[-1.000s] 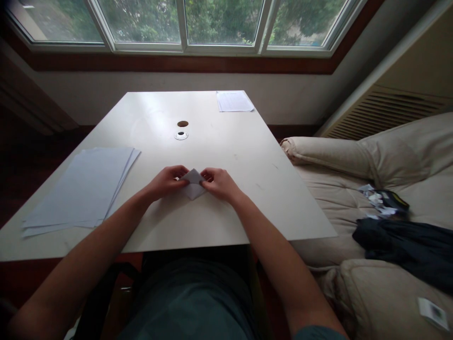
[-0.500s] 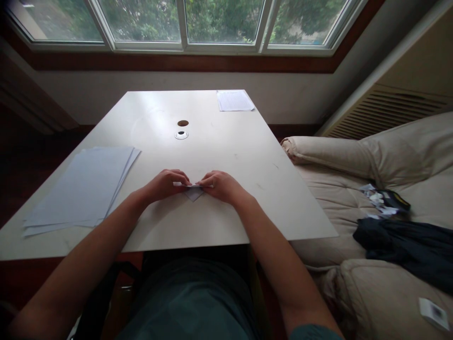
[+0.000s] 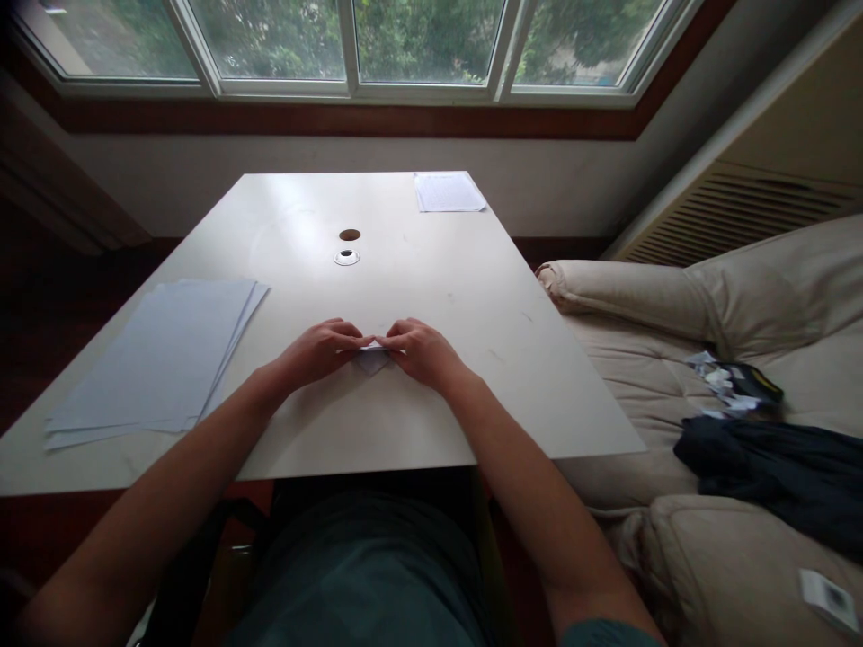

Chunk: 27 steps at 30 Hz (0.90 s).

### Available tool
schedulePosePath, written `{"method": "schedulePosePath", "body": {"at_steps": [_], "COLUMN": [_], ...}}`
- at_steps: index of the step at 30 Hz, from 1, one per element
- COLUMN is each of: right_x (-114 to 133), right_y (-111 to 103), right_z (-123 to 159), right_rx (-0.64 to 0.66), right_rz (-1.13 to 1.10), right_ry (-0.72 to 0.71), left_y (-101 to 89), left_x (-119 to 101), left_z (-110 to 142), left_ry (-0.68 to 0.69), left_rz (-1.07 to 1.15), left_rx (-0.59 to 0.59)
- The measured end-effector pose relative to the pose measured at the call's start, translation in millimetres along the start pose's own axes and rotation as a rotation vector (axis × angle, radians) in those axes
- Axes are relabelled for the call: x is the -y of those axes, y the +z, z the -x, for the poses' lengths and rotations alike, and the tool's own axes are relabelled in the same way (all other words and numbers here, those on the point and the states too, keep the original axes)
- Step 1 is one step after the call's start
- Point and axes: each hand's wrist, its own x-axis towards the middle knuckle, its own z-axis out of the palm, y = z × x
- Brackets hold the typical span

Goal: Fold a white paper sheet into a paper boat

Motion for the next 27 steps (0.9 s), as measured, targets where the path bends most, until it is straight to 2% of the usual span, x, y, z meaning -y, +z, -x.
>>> {"method": "schedulePosePath", "body": {"at_steps": [4,8,11,13,19,27], "right_x": [1.9,7.7,8.1,5.8,0.4,8.5], "right_y": [-5.0,-15.7,-15.7,-11.9,-3.0,-10.4], "right_z": [0.7,2.2,1.6,0.8,0.0,-0.2], "right_rx": [0.057,0.136,0.152,0.14,0.094,0.153], "right_rz": [0.002,-0.008,-0.045,-0.078,-0.039,-0.125], "right_ry": [-0.025,-0.059,-0.041,-0.012,0.136,0.125], "left_y": [1.9,-9.4,-17.1,-16.7,-0.1,-7.1], "left_x": [-0.2,-7.5,-12.0,-12.1,-5.6,-11.5], "left_z": [-1.9,1.0,3.9,4.0,-1.7,-2.9], "left_ry": [0.013,0.058,0.081,0.049,-0.162,-0.207], "left_rz": [-0.09,-0.094,-0.076,-0.041,0.052,0.251], "left_rx": [0.022,0.117,0.168,0.167,0.075,0.12]}}
